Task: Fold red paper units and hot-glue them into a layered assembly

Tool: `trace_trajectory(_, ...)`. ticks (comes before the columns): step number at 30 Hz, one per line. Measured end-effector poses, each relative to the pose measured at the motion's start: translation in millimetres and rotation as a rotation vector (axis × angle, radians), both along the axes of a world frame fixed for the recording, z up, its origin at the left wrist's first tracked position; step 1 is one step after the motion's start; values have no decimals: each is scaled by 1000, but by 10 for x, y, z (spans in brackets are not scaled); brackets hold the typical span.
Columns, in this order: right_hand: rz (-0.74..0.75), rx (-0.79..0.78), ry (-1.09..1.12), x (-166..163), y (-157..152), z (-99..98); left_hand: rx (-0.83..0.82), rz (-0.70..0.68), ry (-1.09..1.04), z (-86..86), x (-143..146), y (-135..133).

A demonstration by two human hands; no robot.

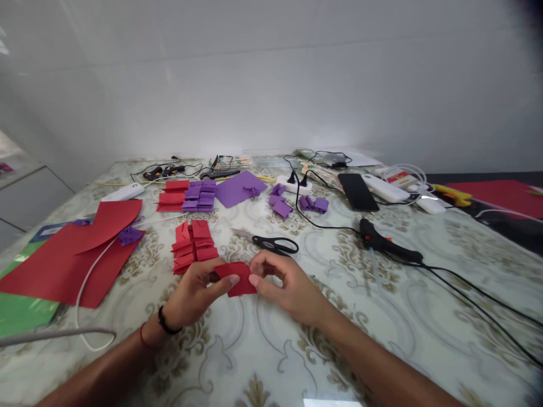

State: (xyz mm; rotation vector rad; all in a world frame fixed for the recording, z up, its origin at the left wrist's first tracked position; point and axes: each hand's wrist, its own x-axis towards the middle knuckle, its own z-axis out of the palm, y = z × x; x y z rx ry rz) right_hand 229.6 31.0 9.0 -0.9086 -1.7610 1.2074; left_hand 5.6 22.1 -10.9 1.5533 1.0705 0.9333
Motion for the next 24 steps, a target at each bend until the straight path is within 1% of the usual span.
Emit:
trace_trajectory(2,2,-10,2,-2,0,-18,-15,7,-30,3,4,10)
trace_trajectory(4,-15,-19,-11,-8,0,-42,-39,-16,-35,26,7,13)
trace_trajectory(8,-71,-27,-2,-28,-4,-69,-35,-52,14,85,10,11)
trace_trajectory(13,-144,-23,-11,-31,-12,-63,10,32,25,89,11,34)
trace_trajectory(16,-205,12,-27,15,-7,-32,38,88,24,68,17,66)
trace_trajectory(18,-193,37,41,53,-41,65,42,118,11,47,23,94)
trace_trajectory(19,-149,38,94,68,-84,148,40,130,1,34,25,109)
trace_trajectory(21,-25,62,199,82,-235,377,29,137,-12,6,26,141)
trace_trajectory(23,189,118,246,74,-454,633,25,150,-24,-15,23,166)
trace_trajectory(24,246,159,293,63,-572,742,24,157,-30,-20,21,174)
